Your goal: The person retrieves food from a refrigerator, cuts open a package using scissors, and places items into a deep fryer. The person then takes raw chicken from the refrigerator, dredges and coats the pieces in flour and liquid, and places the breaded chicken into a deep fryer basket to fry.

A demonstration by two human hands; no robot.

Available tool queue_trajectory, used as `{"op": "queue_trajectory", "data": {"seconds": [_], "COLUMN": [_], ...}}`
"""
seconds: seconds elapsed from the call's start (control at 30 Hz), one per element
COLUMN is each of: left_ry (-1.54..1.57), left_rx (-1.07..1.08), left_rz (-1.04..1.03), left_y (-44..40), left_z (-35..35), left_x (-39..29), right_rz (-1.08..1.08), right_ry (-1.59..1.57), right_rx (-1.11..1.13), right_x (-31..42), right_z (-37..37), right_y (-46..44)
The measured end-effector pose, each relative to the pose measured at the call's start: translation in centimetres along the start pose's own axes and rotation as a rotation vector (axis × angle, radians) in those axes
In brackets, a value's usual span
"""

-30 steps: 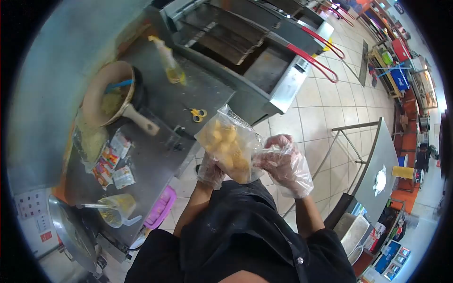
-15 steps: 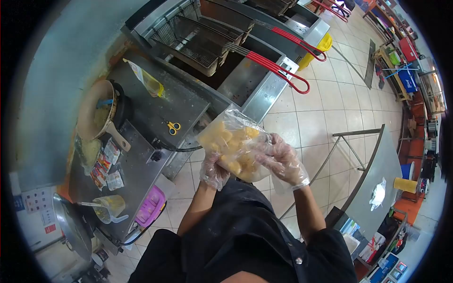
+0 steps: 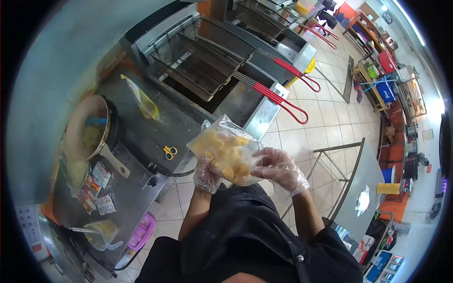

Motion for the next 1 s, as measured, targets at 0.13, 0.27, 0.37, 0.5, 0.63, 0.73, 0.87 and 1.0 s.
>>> {"op": "queue_trajectory", "data": {"seconds": [0.13, 0.27, 0.37, 0.5, 0.63, 0.73, 0.87, 1.0], "left_ry": [-0.018, 0.349, 0.32, 0.284, 0.275, 0.261, 0.182, 0.122], "left_rx": [-0.084, 0.154, -0.003, 0.004, 0.024, -0.014, -0.022, -0.061], "left_rz": [-0.097, -0.063, -0.218, -0.18, -0.133, -0.074, 0.008, 0.059], "left_y": [1.1, 1.1, 1.9, 2.5, 2.1, 1.6, 1.6, 0.8], "left_z": [0.4, 1.9, 1.7, 0.5, 0.5, 0.2, -1.3, -0.8], "left_x": [-2.1, -2.5, -2.9, -4.5, -4.5, -4.1, -3.8, -3.6], "right_rz": [0.066, 0.163, 0.304, 0.503, 0.533, 0.582, 0.458, 0.335], "right_ry": [0.228, -0.117, 0.088, 0.234, 0.575, 0.791, 0.979, 0.741], "right_rx": [-0.084, -0.422, -0.339, -0.101, 0.053, 0.089, 0.098, 0.194], "right_x": [-0.3, -2.0, -0.1, 3.6, 5.4, 5.6, 3.6, 2.0], "right_z": [-1.9, -1.9, -1.9, -3.7, -4.9, -5.3, -4.9, -4.1], "right_y": [-1.2, -2.5, -2.5, -1.7, -2.1, -2.5, -4.5, -6.4]}}
Point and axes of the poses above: each hand's wrist, its own y-axis away from the middle knuckle, its own z-axis out of the back of the hand, x = y × z, the point moved 3 cm from there along -y, towards the middle knuckle, and after that the axes turned 2 degrees about -y, right-handed, at the moved point
